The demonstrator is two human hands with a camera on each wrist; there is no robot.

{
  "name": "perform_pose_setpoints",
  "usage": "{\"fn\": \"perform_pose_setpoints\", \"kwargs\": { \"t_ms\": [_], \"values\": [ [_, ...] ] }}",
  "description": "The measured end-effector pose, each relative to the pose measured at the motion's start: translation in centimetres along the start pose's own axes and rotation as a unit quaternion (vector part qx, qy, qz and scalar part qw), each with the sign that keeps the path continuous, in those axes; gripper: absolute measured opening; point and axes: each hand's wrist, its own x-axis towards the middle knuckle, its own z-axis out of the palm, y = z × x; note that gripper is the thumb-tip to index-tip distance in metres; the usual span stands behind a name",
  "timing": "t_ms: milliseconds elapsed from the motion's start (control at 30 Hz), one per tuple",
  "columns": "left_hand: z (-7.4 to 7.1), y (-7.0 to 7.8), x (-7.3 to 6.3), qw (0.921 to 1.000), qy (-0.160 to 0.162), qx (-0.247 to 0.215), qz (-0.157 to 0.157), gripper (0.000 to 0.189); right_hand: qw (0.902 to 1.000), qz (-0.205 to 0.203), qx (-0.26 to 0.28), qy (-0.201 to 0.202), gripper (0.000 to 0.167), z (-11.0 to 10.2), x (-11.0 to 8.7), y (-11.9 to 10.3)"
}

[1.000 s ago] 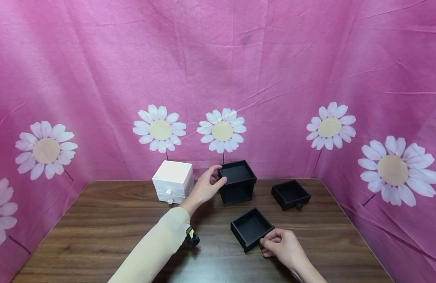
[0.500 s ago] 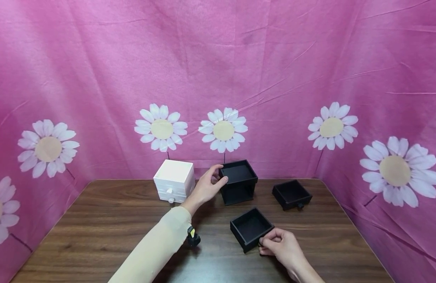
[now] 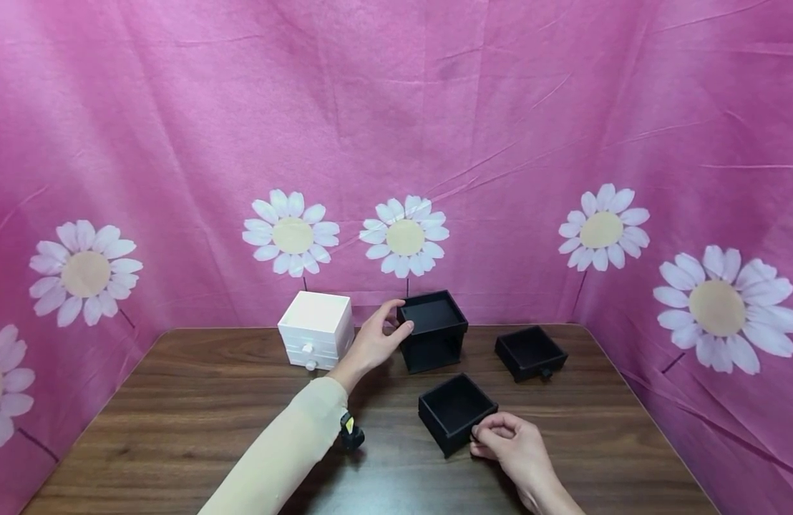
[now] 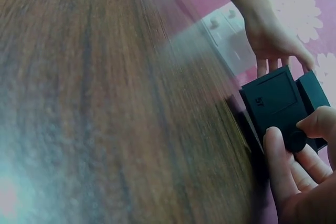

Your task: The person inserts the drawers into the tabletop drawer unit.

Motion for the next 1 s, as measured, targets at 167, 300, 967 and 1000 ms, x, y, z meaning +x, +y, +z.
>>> {"fn": "perform_pose_setpoints", "kwargs": {
  "t_ms": [167, 300, 967, 1000],
  "values": [
    [0.1, -0.1, -0.1, 1.0000, 0.006, -0.003, 0.006, 0.054, 1.0000, 0.000, 0.008, 0.005, 0.004, 0.1, 0.0, 0.0],
    [0.2, -0.2, 0.0, 0.9999, 0.009, -0.008, 0.012, 0.054, 0.9998, 0.003, 0.020, 0.004, 0.005, 0.3, 0.0, 0.0],
    [0.2, -0.3, -0.1, 0.9998, 0.001, -0.020, -0.001, 0.056, 0.9966, -0.015, 0.046, 0.067, 0.006, 1.6, 0.8, -0.3],
    [0.2, -0.4, -0.1, 0.9998, 0.001, -0.021, -0.001, 0.055, 0.9965, -0.017, 0.047, 0.067, 0.008, 1.7, 0.8, -0.4]
  ]
}}
